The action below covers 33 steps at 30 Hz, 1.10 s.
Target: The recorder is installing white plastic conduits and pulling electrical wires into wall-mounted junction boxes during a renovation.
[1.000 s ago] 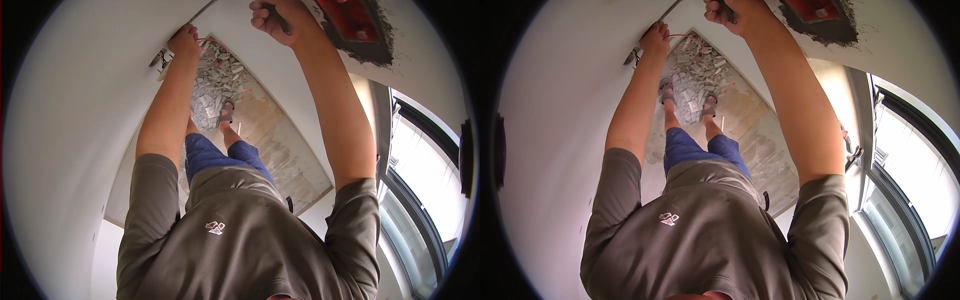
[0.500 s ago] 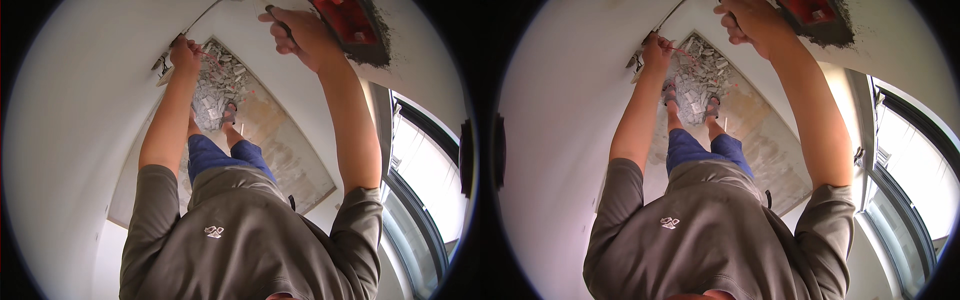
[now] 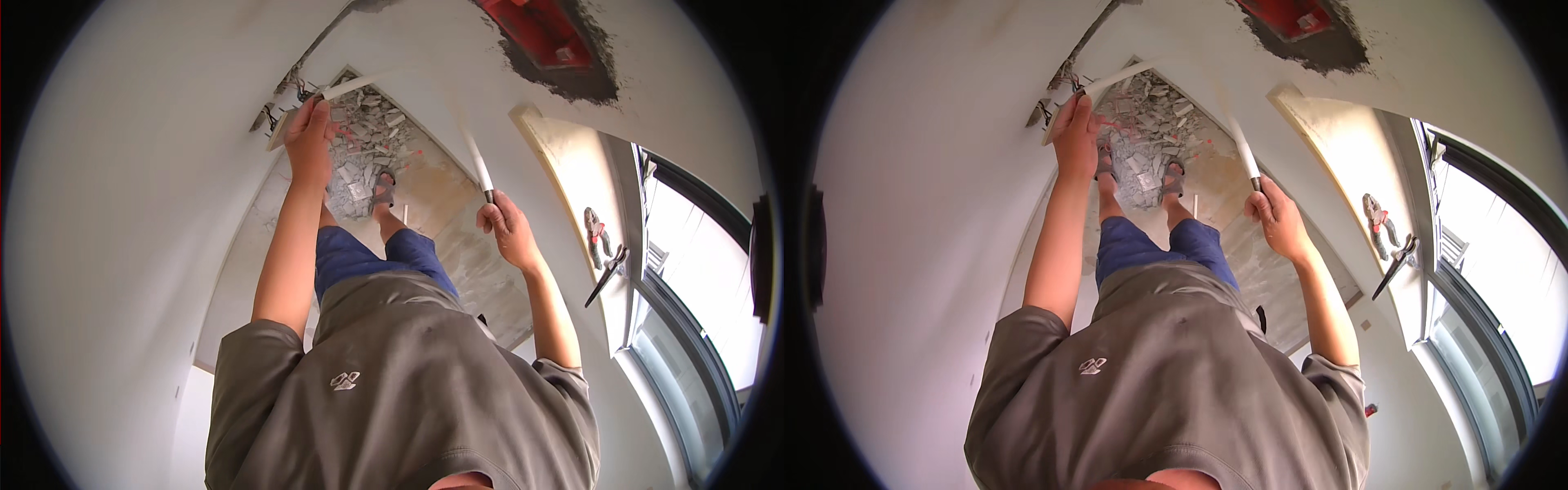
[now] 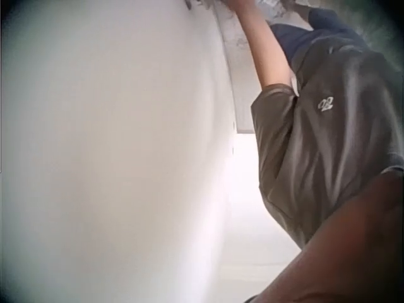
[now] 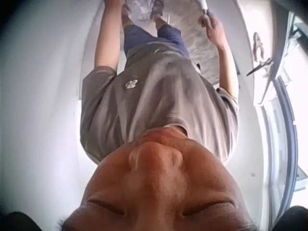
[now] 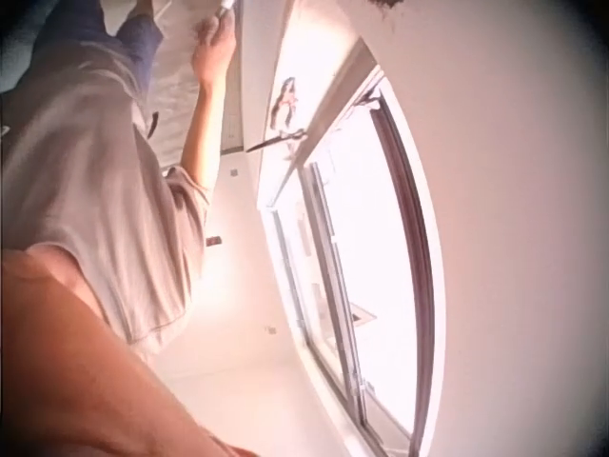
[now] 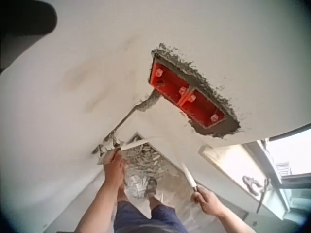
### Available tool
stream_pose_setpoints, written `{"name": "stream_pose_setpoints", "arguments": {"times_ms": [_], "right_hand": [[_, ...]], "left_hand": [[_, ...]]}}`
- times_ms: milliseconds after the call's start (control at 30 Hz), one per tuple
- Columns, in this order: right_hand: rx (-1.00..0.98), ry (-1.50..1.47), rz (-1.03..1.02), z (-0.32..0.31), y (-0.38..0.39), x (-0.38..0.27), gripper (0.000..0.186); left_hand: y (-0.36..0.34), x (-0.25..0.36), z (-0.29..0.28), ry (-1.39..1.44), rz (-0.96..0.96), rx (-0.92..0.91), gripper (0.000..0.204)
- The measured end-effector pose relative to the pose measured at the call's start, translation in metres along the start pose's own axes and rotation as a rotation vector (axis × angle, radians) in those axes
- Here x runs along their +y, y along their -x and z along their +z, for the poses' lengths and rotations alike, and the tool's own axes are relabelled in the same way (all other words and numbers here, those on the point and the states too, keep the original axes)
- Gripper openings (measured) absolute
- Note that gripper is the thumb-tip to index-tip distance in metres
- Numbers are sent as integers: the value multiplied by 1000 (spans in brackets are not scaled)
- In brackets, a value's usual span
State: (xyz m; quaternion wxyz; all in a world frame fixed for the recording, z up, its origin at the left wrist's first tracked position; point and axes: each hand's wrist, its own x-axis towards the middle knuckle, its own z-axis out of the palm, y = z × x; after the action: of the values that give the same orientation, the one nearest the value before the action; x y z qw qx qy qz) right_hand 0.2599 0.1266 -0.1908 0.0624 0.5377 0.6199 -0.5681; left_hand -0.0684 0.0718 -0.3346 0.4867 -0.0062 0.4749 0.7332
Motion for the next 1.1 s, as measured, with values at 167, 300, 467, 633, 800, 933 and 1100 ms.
{"name": "stream_pose_setpoints", "arguments": {"times_ms": [167, 300, 467, 633, 800, 933, 1100], "right_hand": [[-23, -331, -28, 68, -37, 64, 24], [-146, -728, 44, 143, -92, 64, 25], [245, -331, -197, 169, -147, 16, 37], [133, -643, -113, 165, -140, -34, 40], [90, -729, -61, 185, -136, -64, 39], [278, -549, -131, 214, -166, -65, 43], [413, -592, -174, 239, -177, -74, 44]], "left_hand": [[15, 66, 69, -834, 476, -102, 14], [12, 104, 122, -1095, 640, -347, 13], [-8, 135, 172, -1231, 602, -435, 15], [-41, 154, 197, -1315, 542, -470, 21], [-55, 160, 194, -1394, 629, -546, 24], [-53, 151, 200, -1440, 683, -581, 24], [-68, 151, 195, -1394, 604, -656, 22]]}}
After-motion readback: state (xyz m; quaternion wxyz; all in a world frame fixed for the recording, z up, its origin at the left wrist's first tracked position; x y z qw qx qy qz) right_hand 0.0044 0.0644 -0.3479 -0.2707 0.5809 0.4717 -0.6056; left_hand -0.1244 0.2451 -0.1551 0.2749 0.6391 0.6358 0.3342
